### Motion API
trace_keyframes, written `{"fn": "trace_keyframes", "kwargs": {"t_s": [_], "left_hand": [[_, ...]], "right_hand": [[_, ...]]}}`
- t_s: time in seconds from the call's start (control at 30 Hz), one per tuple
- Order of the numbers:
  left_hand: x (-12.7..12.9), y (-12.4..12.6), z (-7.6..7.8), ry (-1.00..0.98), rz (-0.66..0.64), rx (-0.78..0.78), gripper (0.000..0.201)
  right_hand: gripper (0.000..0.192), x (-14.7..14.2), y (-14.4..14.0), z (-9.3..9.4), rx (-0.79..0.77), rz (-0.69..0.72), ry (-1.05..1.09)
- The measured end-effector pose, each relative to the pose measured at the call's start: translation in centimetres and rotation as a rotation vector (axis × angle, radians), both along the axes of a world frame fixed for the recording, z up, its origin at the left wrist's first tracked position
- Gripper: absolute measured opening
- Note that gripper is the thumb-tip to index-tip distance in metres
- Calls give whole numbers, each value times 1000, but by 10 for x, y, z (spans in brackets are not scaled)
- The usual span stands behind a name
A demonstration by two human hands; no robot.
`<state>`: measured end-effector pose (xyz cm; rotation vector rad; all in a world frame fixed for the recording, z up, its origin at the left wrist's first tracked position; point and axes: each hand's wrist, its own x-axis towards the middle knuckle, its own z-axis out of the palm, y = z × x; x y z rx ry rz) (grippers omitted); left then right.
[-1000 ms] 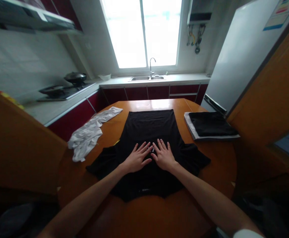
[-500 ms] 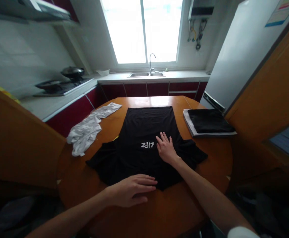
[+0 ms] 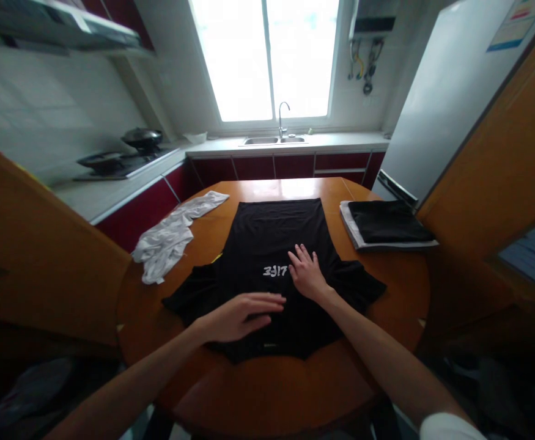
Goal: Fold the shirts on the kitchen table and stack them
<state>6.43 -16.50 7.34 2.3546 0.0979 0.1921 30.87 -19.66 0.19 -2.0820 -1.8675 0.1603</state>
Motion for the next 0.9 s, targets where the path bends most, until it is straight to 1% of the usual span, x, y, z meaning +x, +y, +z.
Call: {"fn": "trace_keyframes", "kwargs": {"t_s": [0.07,0.13,0.23,0.3,0.37,0.43,0.57,0.67,0.73,0.83,0.9], "left_hand": [[18,30,-7,-9,233,152,43],[39,60,-22,52,390,317,49],[64,94,-48,163,458,464,58],[74,106,-63,214,465,505,60],[77,111,-73,233,466,531,59],[76,112,-79,234,469,554,58],[74,112,-82,235,480,572,59],[74,112,-81,241,493,571,61],[75,111,-81,255,498,581,62],[75,109,-81,270,520,606,61],[74,108,-81,272,541,616,61]], "right_hand": [[59,-8,0,-1,-23,24,-9],[64,-13,0,-3,-61,32,-24],[66,-15,0,-5,-113,44,-52],[67,-13,0,-6,-121,54,-56],[67,-11,-1,-6,-130,57,-42],[66,-10,1,-5,-136,39,-19],[62,-10,14,1,-88,12,-6],[61,-7,36,2,-65,73,-31],[62,2,55,-1,-65,142,-52],[65,26,83,-7,-89,245,-74],[67,47,101,-11,-110,254,-84]]}}
